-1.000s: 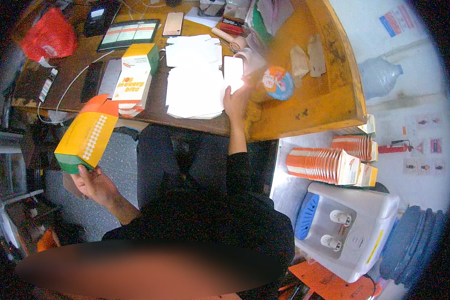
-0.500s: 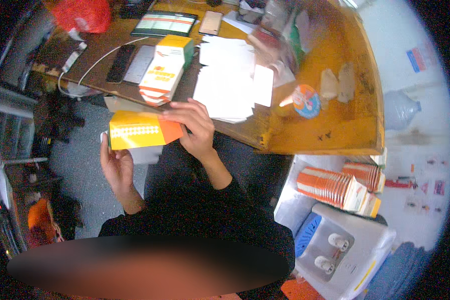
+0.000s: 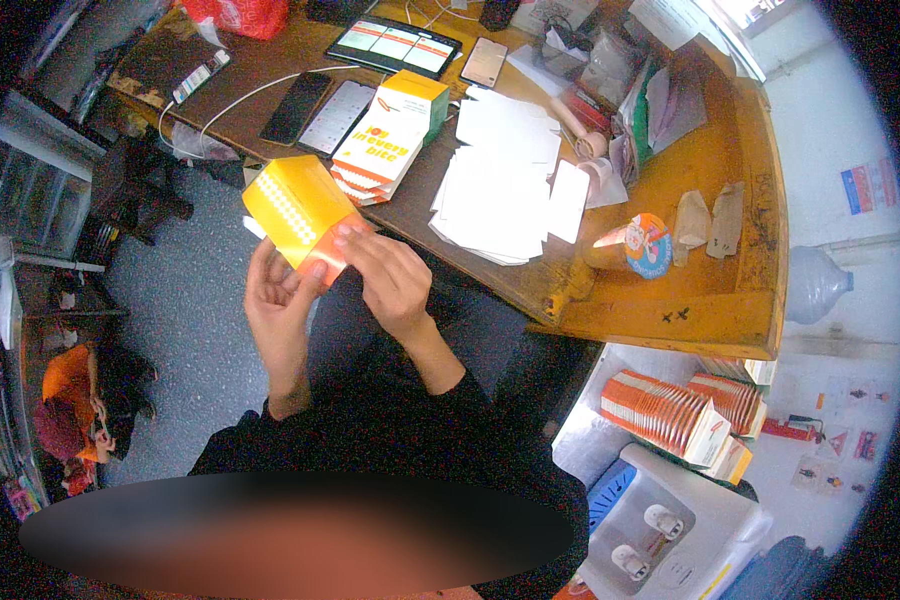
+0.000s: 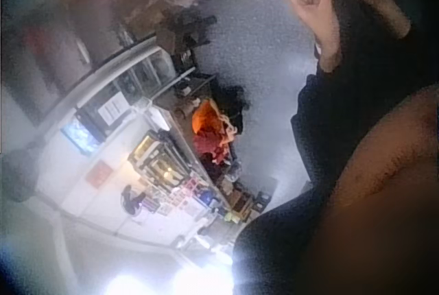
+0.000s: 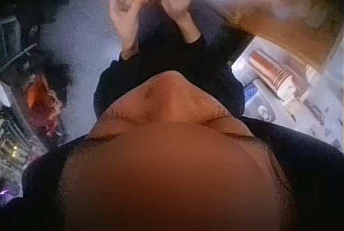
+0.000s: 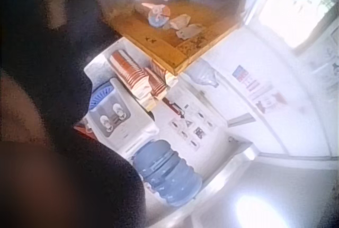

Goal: The person folds flat paperboard blanks into small rectangular boxes at a cluttered counter. They repeatedly fold flaps, tuck edges, and close the boxes, handling each unit one at a time. The finished boxes are placed on the counter as they are completed.

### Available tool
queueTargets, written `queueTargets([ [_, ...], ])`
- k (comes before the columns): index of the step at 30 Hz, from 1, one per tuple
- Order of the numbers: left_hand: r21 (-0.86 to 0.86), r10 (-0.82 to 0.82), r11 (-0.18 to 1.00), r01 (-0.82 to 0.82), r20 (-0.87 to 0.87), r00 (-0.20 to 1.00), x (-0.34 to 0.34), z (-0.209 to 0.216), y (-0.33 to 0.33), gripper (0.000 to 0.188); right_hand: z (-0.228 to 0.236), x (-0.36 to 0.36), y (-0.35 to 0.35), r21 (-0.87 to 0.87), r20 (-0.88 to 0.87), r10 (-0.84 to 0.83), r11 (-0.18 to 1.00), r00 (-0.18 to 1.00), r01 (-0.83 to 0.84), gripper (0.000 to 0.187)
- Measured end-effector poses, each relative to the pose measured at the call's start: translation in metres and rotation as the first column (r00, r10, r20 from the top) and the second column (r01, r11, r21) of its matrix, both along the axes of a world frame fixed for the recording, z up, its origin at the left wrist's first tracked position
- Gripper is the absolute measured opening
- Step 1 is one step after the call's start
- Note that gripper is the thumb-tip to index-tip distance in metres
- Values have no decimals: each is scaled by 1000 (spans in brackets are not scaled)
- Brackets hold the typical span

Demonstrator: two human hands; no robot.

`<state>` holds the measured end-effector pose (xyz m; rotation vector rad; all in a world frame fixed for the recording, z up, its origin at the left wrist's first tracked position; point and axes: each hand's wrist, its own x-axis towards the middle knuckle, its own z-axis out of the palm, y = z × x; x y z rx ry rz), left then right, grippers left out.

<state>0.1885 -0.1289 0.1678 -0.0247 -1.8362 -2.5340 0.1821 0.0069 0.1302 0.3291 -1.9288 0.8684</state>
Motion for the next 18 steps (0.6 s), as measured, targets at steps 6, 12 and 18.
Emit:
queueTargets([
  [6,8,26,1000,-26,-17,1000,-5,-4,-6,47,-2,-6,6,-70,48,73,995,996,-69,28],
  [12,-145,74,985,-97,-152,986,-15,-14,1,31,8,2,16,-136,80,5,991,997,6,17],
  [18,-521,171,752,-403,-436,883,-17,-23,13,11,15,15,10,-334,271,103,943,957,-8,16],
])
